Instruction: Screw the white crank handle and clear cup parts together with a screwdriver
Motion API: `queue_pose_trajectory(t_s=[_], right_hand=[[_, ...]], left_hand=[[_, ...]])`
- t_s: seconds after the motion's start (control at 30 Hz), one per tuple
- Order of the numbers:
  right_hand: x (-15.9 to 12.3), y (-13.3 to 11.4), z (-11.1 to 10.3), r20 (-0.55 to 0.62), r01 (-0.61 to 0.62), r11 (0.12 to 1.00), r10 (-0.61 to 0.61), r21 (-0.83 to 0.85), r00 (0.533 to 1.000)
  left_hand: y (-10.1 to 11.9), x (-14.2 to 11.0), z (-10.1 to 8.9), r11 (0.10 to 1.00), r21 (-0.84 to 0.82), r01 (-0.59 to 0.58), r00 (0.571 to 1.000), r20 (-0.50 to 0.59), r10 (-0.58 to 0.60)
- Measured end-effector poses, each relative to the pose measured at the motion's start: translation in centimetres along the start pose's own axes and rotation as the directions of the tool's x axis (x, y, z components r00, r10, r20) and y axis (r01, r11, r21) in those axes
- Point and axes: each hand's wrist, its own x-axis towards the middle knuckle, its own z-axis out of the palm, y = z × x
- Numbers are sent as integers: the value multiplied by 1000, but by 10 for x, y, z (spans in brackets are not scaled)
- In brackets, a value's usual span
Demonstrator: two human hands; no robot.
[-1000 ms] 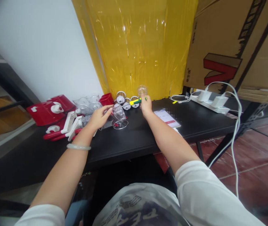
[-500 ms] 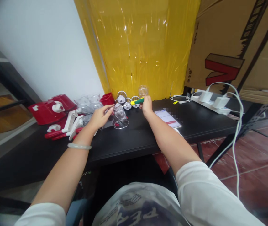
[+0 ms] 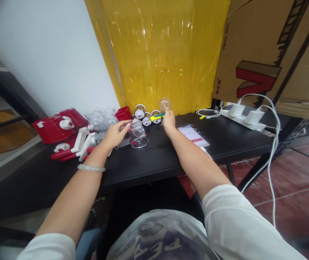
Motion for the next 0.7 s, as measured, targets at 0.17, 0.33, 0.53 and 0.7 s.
queue_pose_trajectory(t_s=[0.17,0.33,0.53,0.7], right_hand=[[-5,-5,1,35,-77,995,75,70,997],[-11,-11,1,33,-43,994,40,105,999],[-7,-7,-1,-4,59,998,-58,22,998],[-7,-6,0,22,-14,997,12,79,1000]], left_hand=[[0,0,0,1000,-9,20,1000,0,-20],[-1,0,0,1000,-8,7,1000,1,-7],[-2,0,1,1000,-10,10,1000,-1,-10],[0,0,0,1000,-20,10,1000,3,-10]])
